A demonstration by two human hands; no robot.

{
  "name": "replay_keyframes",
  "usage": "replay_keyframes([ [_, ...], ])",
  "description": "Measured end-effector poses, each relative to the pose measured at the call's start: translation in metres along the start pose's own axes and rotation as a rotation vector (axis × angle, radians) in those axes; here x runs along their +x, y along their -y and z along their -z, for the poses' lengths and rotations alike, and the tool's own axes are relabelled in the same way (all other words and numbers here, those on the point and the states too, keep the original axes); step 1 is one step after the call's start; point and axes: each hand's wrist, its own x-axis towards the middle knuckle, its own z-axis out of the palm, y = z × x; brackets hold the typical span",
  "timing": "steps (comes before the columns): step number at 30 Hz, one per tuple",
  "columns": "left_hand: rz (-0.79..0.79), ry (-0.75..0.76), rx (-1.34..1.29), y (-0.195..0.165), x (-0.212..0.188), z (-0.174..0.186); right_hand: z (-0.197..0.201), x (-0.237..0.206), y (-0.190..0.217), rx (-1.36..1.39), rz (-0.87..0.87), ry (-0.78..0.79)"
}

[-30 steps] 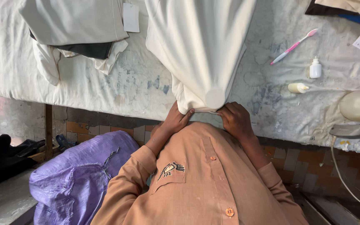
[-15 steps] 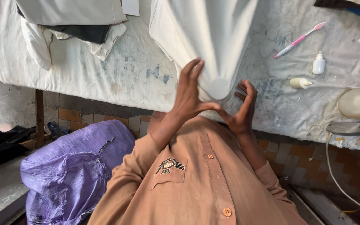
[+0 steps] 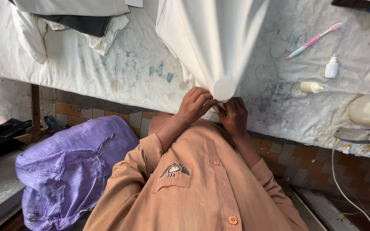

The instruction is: The person treats a white sweatshirt with a handheld spray gun, then folds it and places it on a stack. The person then treats and folds a white sweatshirt in the same way.

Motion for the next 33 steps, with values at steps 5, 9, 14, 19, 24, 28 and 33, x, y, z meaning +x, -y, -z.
replay_keyframes([
  [5, 0.152, 0.051, -0.07, -0.008, 0.003, 0.013, 0.01, 0.01, 0.001, -0.008, 0.029, 0.055],
  [9, 0.243, 0.101, -0.061, -0.009, 0.002, 0.016, 0.036, 0.021, 0.009, 0.03, 0.047, 0.038],
  [14, 0.143, -0.113, -0.008, -0.021, 0.02, 0.021, 0.064, 0.049, 0.032, 0.291, -0.003, -0.137],
  [19, 0.108, 0.014, -0.07, -0.021, 0.057, 0.012, 0.067, 0.065, 0.042, 0.422, 0.064, -0.164],
  [24, 0.231, 0.155, 0.003, -0.006, 0.058, 0.005, 0.07, 0.05, 0.037, 0.268, -0.098, -0.106],
  [28, 0.305, 0.2, 0.031, 0.001, 0.044, 0.002, 0.072, 0.051, 0.036, 0.352, -0.226, -0.051],
  [33, 0.368, 0.235, 0.088, 0.008, 0.035, 0.0, 0.071, 0.066, 0.033, 0.49, -0.086, 0.093],
])
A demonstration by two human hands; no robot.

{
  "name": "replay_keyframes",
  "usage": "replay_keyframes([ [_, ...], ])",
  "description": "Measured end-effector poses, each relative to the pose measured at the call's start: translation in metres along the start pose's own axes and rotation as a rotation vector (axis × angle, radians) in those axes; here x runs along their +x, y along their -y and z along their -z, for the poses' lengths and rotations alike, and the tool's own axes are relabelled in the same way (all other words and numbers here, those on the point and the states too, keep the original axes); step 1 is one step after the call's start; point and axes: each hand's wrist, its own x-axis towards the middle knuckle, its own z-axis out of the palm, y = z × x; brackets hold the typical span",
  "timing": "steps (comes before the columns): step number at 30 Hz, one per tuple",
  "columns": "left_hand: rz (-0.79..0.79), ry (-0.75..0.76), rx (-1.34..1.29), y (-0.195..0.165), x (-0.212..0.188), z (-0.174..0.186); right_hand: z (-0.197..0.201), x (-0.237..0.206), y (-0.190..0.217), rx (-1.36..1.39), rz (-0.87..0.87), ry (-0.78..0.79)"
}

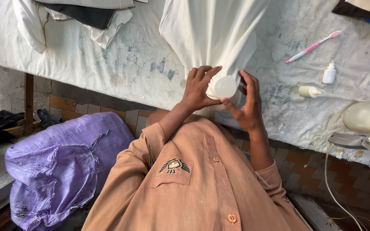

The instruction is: The person treats a white sweatshirt with a handheld spray gun, then folds it and places it on a stack. The person then treats and folds a white sweatshirt in the same way.

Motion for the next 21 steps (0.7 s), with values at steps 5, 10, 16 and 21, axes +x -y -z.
replay_keyframes([
  [5, -0.054, -0.049, 0.004, 0.01, -0.003, -0.005, -0.013, -0.004, -0.022, -0.275, 0.061, 0.125],
  [10, -0.189, -0.15, 0.137, 0.01, -0.016, -0.008, -0.033, -0.032, -0.052, -0.804, 0.095, 0.06],
  [16, -0.207, -0.199, 0.044, -0.003, -0.041, 0.003, -0.028, -0.055, -0.076, -0.954, 0.115, -0.041],
  [21, -0.152, -0.276, -0.122, -0.022, -0.025, -0.01, -0.032, -0.058, -0.09, -0.924, 0.093, 0.04],
])
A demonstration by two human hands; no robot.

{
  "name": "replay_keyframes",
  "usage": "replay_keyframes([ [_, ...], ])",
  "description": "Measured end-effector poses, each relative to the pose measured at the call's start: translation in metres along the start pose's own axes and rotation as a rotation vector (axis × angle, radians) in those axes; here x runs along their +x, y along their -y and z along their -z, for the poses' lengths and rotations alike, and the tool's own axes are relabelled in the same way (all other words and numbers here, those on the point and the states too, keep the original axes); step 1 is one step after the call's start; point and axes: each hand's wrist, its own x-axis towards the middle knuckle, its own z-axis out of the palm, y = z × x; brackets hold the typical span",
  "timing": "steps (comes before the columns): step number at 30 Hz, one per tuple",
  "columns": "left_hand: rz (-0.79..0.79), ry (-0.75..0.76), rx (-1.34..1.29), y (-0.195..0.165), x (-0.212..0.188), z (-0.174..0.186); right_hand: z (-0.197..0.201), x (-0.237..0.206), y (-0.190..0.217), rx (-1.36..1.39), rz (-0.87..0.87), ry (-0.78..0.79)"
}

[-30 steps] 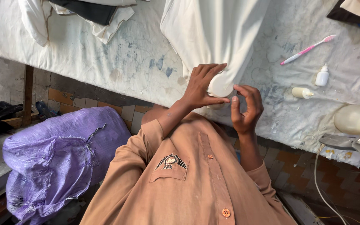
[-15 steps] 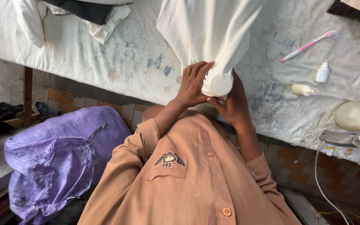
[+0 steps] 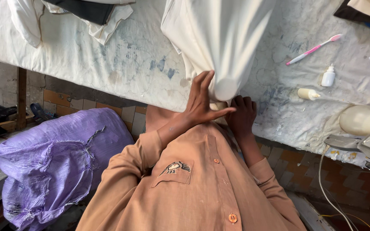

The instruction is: The person treats a white sweatshirt with a handheld spray gun, then folds it and places it on a stack. The person then treats and folds a white sweatshirt in the same way.

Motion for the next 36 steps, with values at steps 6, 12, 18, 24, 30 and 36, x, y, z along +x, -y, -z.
replay_keyframes([
  [6, 0.107, -0.05, -0.106, 0.004, 0.028, -0.017, 0.026, 0.015, 0.004, 0.035, 0.039, 0.125],
  [12, 0.083, 0.077, -0.034, 0.014, 0.033, -0.002, 0.108, 0.035, 0.019, 0.501, -0.225, -0.116],
  [18, 0.053, 0.048, -0.006, 0.015, 0.04, 0.002, 0.116, 0.052, 0.037, 0.463, -0.007, -0.109],
  [24, 0.045, 0.066, 0.093, 0.012, 0.043, 0.006, 0.12, 0.071, 0.023, 0.606, 0.019, 0.018],
  [30, 0.08, 0.063, 0.134, 0.009, 0.035, -0.001, 0.148, 0.096, 0.013, 0.436, 0.1, 0.246],
  [36, 0.055, -0.084, 0.118, -0.004, 0.026, -0.002, 0.154, 0.109, 0.01, 0.328, 0.264, 0.296],
])
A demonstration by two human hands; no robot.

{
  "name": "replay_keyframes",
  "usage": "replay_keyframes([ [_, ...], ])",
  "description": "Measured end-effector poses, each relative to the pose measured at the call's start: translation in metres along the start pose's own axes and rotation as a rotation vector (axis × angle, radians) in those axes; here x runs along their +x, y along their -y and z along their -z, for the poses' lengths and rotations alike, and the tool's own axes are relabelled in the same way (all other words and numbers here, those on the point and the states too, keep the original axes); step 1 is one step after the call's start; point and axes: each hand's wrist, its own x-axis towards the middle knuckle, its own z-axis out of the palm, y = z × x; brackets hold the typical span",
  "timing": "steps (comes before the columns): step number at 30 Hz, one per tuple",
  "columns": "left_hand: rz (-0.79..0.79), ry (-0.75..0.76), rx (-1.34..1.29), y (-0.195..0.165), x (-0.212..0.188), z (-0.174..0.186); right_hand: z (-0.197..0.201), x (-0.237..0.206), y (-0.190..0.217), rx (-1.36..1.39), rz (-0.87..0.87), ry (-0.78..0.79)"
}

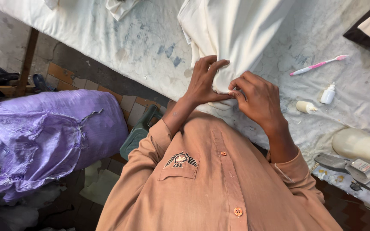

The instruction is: The person treats a white sweatshirt with a handheld spray gun, then folds it and places it on a stack. The person then treats and folds a white sweatshirt in the same way.

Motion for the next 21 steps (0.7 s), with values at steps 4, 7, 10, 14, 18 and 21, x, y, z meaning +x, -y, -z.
replay_keyframes([
  [4, -0.039, 0.002, -0.029, -0.006, 0.001, -0.002, -0.018, -0.008, -0.002, 0.145, 0.005, -0.173],
  [7, 0.009, 0.015, -0.045, 0.001, 0.003, -0.006, -0.037, -0.02, -0.008, 0.328, -0.038, -0.311],
  [10, 0.081, 0.053, -0.083, 0.001, 0.005, -0.004, -0.048, -0.025, -0.008, 0.439, -0.092, -0.395],
  [14, 0.103, 0.082, 0.007, -0.001, 0.007, 0.003, -0.048, -0.034, -0.002, 0.14, 0.099, -0.427],
  [18, 0.06, 0.117, 0.08, 0.001, 0.012, 0.007, -0.051, -0.032, -0.001, -0.163, 0.258, -0.446],
  [21, 0.087, 0.151, 0.136, -0.003, 0.013, 0.011, -0.051, -0.029, -0.005, -0.288, 0.354, -0.486],
])
